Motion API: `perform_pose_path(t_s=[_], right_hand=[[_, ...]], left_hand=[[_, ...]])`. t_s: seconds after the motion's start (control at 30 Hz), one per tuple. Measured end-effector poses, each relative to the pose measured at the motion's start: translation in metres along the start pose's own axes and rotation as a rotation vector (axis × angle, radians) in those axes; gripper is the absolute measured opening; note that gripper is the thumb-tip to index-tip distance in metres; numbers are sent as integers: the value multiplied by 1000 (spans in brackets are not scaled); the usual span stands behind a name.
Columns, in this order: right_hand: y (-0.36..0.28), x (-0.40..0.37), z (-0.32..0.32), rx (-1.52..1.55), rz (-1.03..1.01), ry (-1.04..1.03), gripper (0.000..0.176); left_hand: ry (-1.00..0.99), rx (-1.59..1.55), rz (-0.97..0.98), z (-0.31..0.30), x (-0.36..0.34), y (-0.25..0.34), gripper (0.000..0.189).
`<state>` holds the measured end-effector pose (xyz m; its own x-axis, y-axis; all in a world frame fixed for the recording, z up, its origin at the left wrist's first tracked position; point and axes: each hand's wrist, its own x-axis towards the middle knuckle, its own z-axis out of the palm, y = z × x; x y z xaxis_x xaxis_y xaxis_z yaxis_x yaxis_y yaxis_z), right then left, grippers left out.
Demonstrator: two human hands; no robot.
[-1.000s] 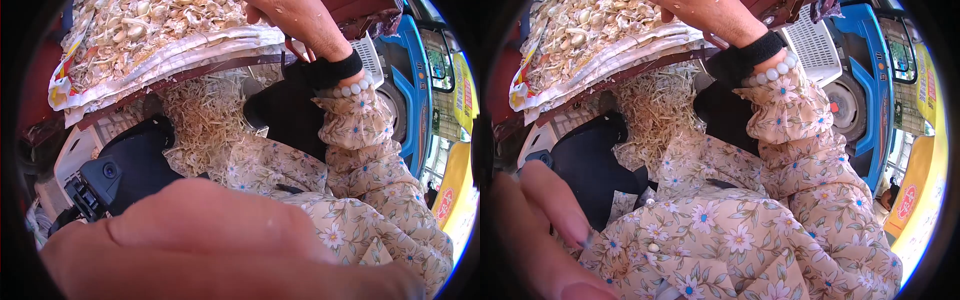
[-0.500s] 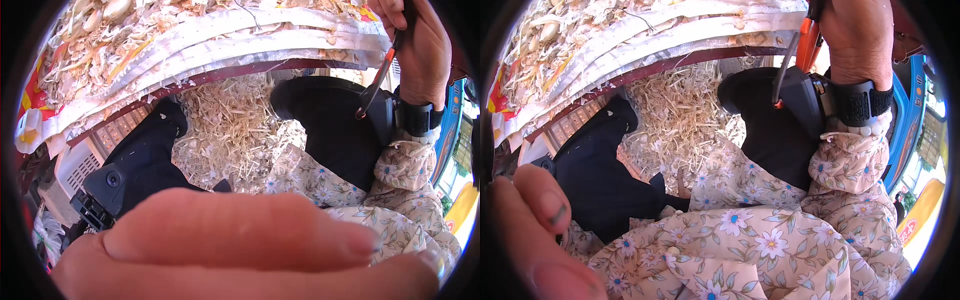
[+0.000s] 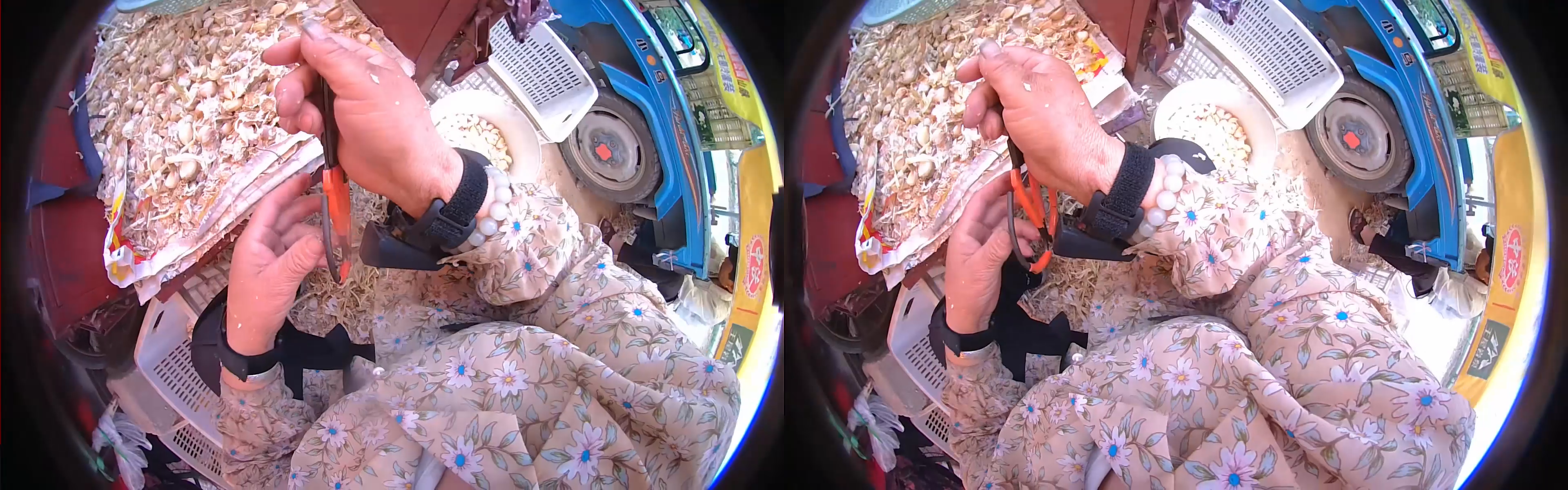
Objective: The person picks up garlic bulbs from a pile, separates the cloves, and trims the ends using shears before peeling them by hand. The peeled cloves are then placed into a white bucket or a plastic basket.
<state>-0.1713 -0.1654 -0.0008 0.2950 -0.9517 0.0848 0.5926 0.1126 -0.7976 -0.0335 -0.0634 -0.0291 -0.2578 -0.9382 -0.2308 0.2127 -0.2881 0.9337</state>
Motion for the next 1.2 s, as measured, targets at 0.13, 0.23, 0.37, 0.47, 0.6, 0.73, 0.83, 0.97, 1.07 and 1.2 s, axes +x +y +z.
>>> perform_pose_path(t_s=[0.13, 0.23, 0.37, 0.47, 0.6, 0.73, 0.83, 0.97, 1.07, 1.2], right_hand=[[-14, -16, 7, 78, 56, 33, 32], [-18, -17, 12, 122, 39, 54, 34], [-2, -17, 4, 57, 77, 109, 37], [5, -26, -6, -115, 185, -7, 34], [4, -16, -21, -116, 432, -228, 50], [-2, 2, -30, 40, 454, -247, 43], [0, 20, -39, 303, 482, -292, 39], [-4, 37, -28, 255, 319, -250, 46], [-6, 63, -38, 261, 245, -156, 45], [-12, 82, -42, -1128, -133, -7, 33]], left_hand=[[24, -73, -71, 27, -9, 3, 68], [65, 120, -77, 27, -11, 19, 53], [179, 154, 38, 20, 1, 46, 35], [284, 206, 68, 8, 15, 53, 30], [279, 320, 93, -2, 30, 39, 29], [270, 349, 181, 14, 45, 45, 32], [251, 318, 260, 12, 63, 53, 35], [461, 377, 431, -14, 76, 68, 30], [832, 1010, 318, -72, 72, 80, 23], [756, 1498, 207, -160, 60, 49, 25]])
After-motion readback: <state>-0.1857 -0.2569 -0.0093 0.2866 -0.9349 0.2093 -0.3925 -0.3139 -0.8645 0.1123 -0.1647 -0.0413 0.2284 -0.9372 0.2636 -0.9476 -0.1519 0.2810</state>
